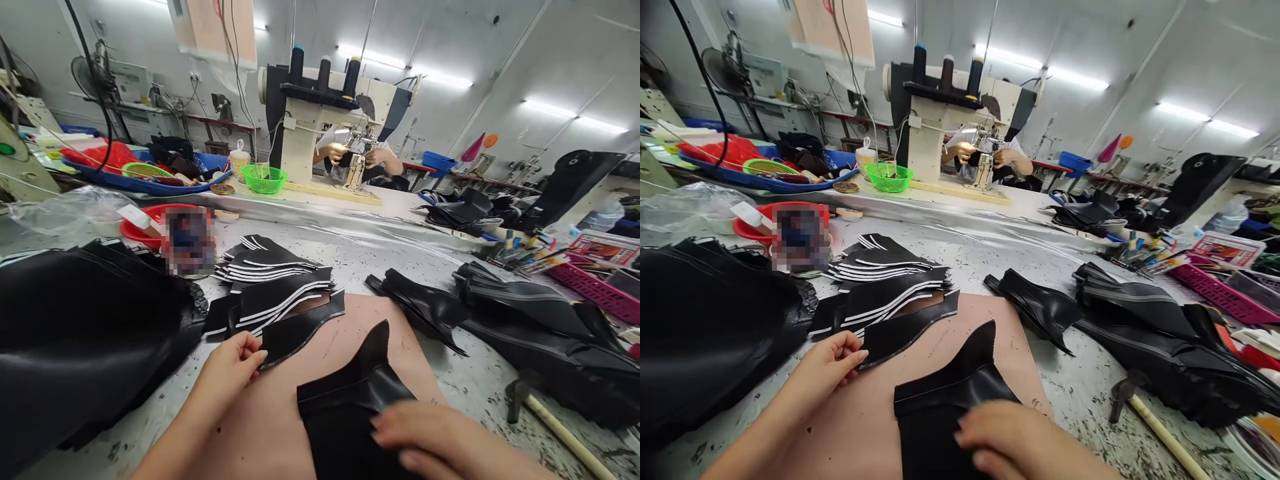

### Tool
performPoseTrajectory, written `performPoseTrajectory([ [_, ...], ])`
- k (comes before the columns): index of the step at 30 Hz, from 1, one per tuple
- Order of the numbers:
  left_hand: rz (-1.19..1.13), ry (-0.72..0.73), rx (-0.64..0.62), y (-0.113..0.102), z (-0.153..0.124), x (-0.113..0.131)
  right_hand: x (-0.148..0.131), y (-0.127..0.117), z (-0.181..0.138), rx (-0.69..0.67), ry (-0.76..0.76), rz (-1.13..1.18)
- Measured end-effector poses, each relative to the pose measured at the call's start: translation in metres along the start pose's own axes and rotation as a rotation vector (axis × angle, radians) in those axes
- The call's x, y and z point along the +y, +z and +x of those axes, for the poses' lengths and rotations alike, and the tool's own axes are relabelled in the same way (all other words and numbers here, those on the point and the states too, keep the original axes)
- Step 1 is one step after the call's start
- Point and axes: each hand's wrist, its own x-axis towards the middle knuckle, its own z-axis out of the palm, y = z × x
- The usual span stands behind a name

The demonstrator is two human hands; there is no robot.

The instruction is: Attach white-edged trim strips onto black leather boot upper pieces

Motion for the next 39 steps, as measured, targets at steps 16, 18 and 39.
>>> performPoseTrajectory([
  [16, 0.265, -0.055, -0.261, 0.026, -0.047, -0.007, -0.024, 0.025, 0.116, -0.575, -0.042, -0.066],
  [18, 0.403, 0.028, -0.16, 0.023, -0.049, -0.01, -0.024, 0.03, 0.118, -0.607, -0.042, -0.043],
  [39, 0.763, 0.512, 0.137, 0.02, -0.062, -0.032, -0.053, 0.058, 0.096, -0.698, -0.128, -0.376],
])
